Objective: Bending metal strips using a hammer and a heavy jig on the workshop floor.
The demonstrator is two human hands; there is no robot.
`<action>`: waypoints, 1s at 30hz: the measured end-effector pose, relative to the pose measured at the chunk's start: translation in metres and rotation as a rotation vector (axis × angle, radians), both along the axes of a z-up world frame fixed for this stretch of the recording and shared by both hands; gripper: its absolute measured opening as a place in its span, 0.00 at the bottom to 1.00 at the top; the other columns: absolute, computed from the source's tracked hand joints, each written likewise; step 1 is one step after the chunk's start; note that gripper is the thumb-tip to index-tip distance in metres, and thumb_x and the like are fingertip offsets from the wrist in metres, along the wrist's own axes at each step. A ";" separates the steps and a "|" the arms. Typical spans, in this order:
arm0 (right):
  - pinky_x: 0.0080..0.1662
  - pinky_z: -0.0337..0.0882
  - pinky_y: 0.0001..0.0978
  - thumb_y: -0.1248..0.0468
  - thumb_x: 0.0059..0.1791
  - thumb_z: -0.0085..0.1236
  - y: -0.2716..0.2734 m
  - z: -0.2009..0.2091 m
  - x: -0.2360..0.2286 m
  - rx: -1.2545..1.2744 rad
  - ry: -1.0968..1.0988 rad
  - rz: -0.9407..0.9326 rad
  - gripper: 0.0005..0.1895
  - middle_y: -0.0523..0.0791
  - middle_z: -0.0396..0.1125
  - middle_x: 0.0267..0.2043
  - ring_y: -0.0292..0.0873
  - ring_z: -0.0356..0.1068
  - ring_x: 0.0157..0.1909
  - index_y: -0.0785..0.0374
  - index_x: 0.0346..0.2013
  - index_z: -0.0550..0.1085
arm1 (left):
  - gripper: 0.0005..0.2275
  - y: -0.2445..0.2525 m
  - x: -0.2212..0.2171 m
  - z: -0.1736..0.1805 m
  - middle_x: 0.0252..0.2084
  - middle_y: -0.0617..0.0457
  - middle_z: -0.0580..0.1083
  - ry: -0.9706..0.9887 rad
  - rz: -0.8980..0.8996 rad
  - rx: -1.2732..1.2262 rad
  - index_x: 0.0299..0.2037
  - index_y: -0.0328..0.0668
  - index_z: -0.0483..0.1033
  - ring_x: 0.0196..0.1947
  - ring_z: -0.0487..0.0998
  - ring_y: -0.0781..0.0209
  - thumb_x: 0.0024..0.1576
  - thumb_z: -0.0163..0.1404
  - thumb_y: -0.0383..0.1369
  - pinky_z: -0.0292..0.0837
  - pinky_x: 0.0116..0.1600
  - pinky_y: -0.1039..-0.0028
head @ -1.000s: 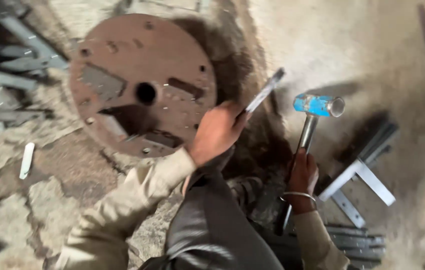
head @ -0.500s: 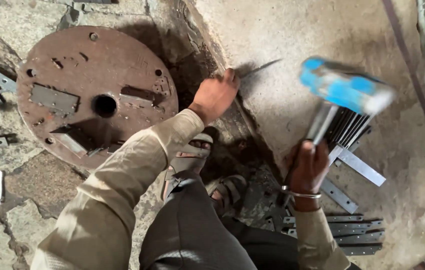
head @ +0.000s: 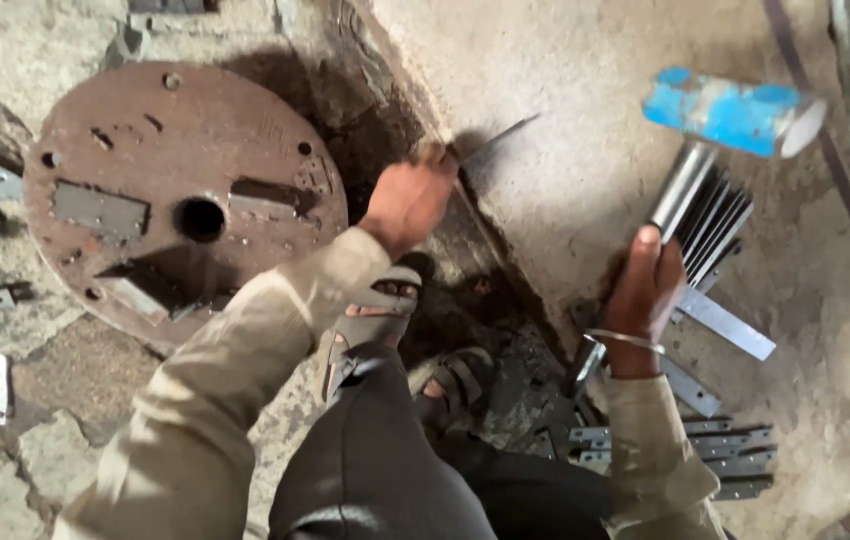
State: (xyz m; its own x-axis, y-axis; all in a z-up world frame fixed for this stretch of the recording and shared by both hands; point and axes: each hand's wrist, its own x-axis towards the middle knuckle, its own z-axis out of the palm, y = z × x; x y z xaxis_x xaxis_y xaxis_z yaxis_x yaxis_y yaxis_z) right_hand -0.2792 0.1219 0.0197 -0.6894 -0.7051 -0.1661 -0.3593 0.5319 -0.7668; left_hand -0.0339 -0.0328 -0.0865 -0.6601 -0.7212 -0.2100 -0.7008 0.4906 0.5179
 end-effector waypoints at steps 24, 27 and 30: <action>0.63 0.52 0.63 0.40 0.49 0.67 0.187 -0.166 -0.157 0.506 0.827 -0.254 0.41 0.68 0.61 0.58 0.73 0.54 0.66 0.73 0.56 0.67 | 0.22 0.000 -0.030 0.049 0.36 0.42 0.79 1.140 0.740 1.585 0.46 0.29 0.76 0.27 0.83 0.56 0.66 0.41 0.46 0.85 0.33 0.68; 0.64 0.55 0.60 0.38 0.49 0.66 0.171 -0.145 -0.131 0.586 0.707 -0.270 0.38 0.64 0.65 0.56 0.69 0.57 0.65 0.70 0.53 0.70 | 0.24 -0.001 -0.029 0.051 0.35 0.44 0.79 1.134 0.763 1.586 0.45 0.28 0.77 0.27 0.82 0.56 0.65 0.41 0.48 0.84 0.33 0.69; 0.62 0.59 0.58 0.40 0.49 0.65 0.165 -0.138 -0.130 0.600 0.626 -0.280 0.34 0.60 0.68 0.53 0.66 0.62 0.61 0.67 0.52 0.72 | 0.25 -0.005 -0.031 0.050 0.33 0.44 0.79 1.133 0.757 1.582 0.44 0.28 0.78 0.26 0.82 0.57 0.65 0.41 0.49 0.84 0.31 0.69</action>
